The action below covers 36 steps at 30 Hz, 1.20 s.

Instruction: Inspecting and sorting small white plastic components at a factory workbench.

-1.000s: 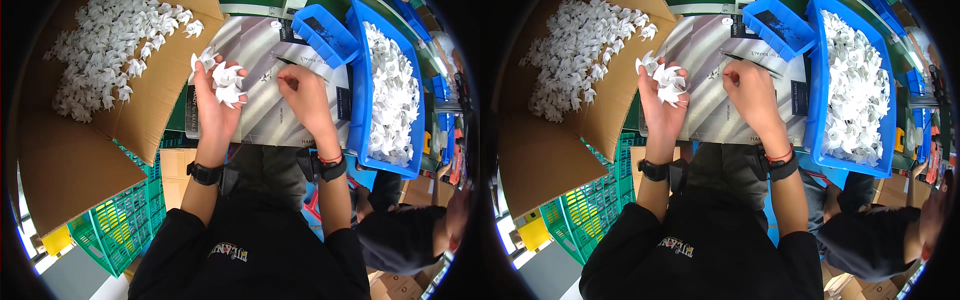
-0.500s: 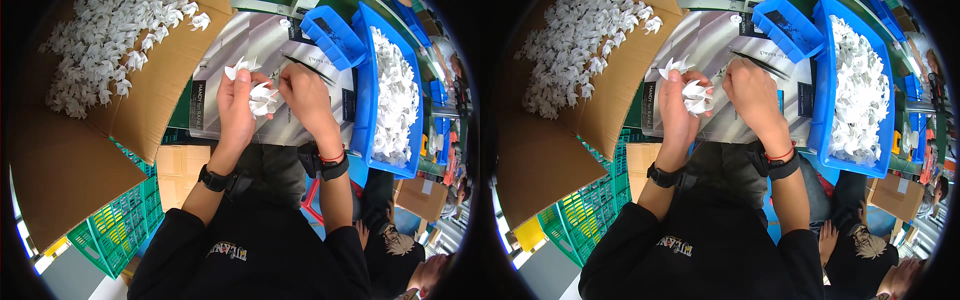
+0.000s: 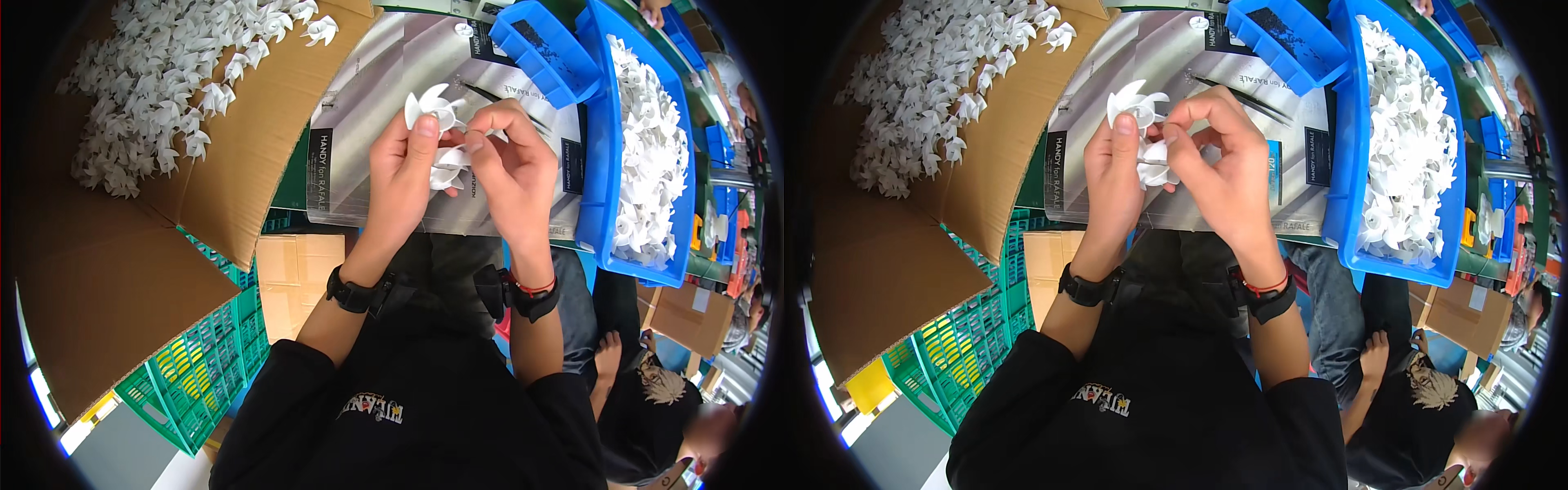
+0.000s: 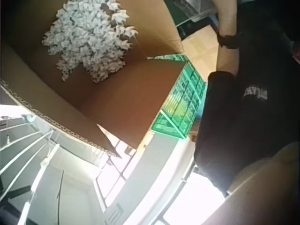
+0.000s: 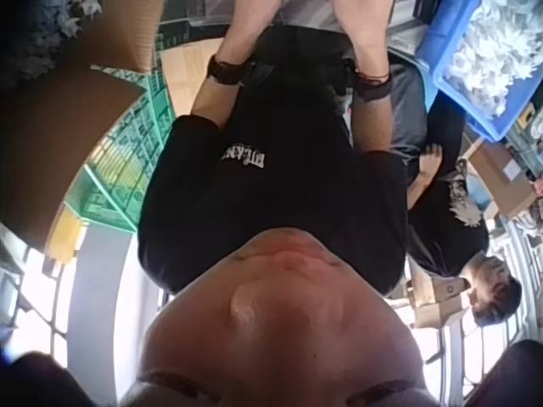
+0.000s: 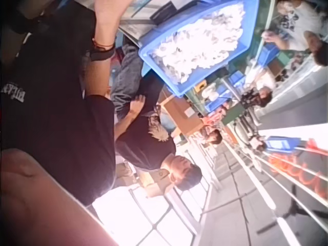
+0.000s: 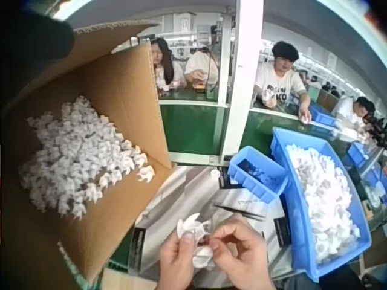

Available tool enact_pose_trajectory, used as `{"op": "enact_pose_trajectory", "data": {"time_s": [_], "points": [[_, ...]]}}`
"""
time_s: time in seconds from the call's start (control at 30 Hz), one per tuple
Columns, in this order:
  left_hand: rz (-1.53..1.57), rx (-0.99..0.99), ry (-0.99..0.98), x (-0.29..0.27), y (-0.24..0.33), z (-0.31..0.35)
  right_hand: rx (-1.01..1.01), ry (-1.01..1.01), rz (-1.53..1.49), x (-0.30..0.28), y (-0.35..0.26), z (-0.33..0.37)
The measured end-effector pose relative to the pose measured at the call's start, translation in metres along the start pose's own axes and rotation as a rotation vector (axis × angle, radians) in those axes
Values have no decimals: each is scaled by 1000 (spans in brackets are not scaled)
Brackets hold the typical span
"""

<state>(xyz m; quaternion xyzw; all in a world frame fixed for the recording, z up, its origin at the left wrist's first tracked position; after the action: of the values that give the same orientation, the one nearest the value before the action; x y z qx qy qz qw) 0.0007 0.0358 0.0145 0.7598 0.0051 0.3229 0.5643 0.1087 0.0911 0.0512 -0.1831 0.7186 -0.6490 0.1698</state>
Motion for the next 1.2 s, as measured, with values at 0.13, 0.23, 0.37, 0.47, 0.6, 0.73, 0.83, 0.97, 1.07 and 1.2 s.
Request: {"op": "enact_pose_trajectory", "data": {"time_s": [0.13,0.23,0.37,0.47,0.6,0.73,0.83,0.97,1.07,1.2], "points": [[-143,93,-15,5,1,4,-159,28,159,2,-2,3],[-196,75,-64,5,-6,7,-208,55,258,1,1,4],[-375,277,-170,4,-11,7,-254,116,194,-4,5,4],[-399,274,-200,2,-9,10,-183,90,141,-5,4,5],[-431,252,-228,6,-11,10,-279,124,108,-6,5,2],[-453,234,-220,9,-8,10,-258,111,103,-7,6,4],[-460,232,-216,9,-7,10,-261,103,89,-9,8,4],[-486,206,-231,9,-4,10,-259,120,76,-9,11,4],[-530,146,-248,11,-2,9,-246,135,94,-12,11,7],[-561,216,-255,16,2,8,-247,165,168,-14,7,10]]}}
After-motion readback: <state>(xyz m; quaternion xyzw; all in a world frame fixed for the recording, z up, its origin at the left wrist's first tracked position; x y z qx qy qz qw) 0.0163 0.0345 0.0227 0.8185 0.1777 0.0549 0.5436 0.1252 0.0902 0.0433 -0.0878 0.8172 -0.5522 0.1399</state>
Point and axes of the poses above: each hand's wrist, its own z-axis away from the middle knuckle, its own x-axis out of the palm, y = z × x, the point moved 3 cm from there along -z, towards the middle knuckle, and after that the axes turned 8 degrees about x, right-handed, at the moved point
